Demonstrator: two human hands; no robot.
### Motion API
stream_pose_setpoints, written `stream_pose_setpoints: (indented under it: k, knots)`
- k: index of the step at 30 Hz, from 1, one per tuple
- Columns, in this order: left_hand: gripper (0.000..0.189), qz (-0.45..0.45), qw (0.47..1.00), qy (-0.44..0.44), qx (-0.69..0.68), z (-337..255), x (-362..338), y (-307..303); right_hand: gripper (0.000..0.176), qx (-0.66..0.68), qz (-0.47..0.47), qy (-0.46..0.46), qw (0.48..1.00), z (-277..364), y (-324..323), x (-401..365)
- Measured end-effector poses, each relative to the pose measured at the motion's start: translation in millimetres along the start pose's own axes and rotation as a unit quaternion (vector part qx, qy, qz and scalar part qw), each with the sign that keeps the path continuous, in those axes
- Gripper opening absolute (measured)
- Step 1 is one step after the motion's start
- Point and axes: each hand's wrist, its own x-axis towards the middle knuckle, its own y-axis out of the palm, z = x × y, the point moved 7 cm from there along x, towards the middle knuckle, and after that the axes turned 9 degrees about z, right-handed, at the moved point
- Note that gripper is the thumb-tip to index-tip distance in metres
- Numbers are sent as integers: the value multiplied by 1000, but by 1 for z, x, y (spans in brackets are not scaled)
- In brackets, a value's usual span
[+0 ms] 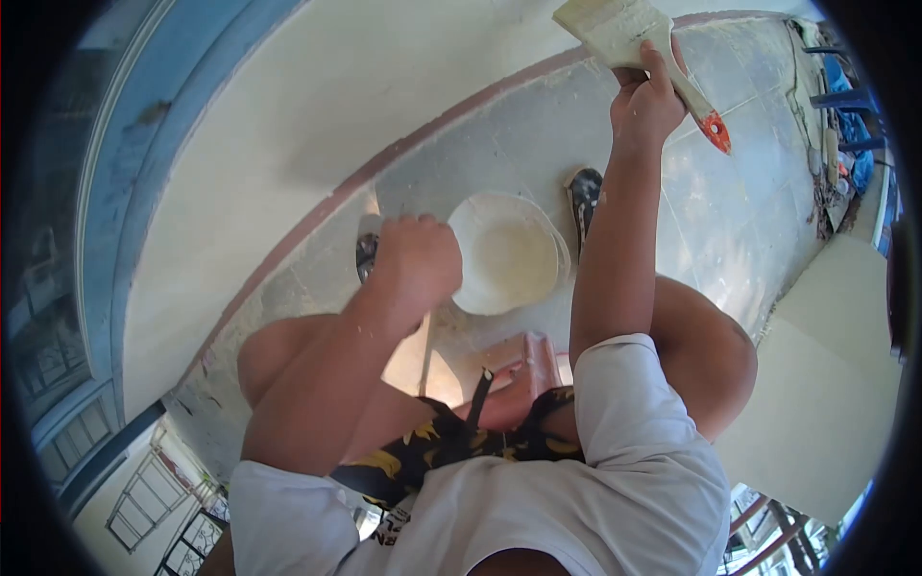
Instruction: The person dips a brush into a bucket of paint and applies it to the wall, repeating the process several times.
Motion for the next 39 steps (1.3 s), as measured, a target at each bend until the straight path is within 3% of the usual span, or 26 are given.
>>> stream_pose_setpoints:
  k: [2,4,6,10,11,13,14,16,17,19,20,22,27,29,32,35,39]
  knots:
    - [26,-37,996,-35,-67,16,3,-2,44,-104,64,51,991,8,4,-20]
    - [30,-7,992,-55,-117,31,5,5,40,-151,109,114,976,13,-2,-59]
    - [34,24,980,-46,-190,39,5,26,44,-315,248,245,883,-2,-4,-106]
    - [44,88,935,-39,-341,30,11,95,42,-491,348,319,732,-27,-39,-207]
    - [44,84,933,-39,-347,24,19,119,42,-493,354,317,728,-33,-47,-225]
    - [46,-10,882,-127,-453,23,34,171,41,-572,335,248,707,-42,-64,-251]
    - [46,-11,879,-132,-459,15,37,190,41,-570,343,248,704,-48,-68,-265]
    - [48,-32,785,-176,-593,1,44,230,41,-527,273,225,773,-47,-82,-279]
    - [48,-33,783,-178,-596,-5,59,253,41,-526,277,206,777,-50,-87,-284]
    - [38,-94,678,-115,-720,-22,77,285,42,-528,257,226,777,-48,-90,-292]
    - [38,-90,675,-113,-723,-28,78,291,42,-528,238,241,779,-46,-93,-293]
    - [24,-95,569,-59,-815,-40,69,280,42,-524,246,240,779,-53,-101,-294]
    - [17,-103,557,-67,-821,-41,85,292,41,-558,289,191,754,-51,-99,-308]
    - [17,-106,551,-61,-825,-42,87,294,40,-546,276,174,772,-45,-96,-313]
    - [17,-74,548,-57,-831,-47,85,291,40,-559,258,208,760,-52,-104,-315]
    - [17,-91,568,-47,-817,-49,87,293,40,-570,264,161,761,-53,-100,-315]
    - [16,-106,554,-47,-825,-57,92,309,40,-564,270,199,754,-58,-101,-316]
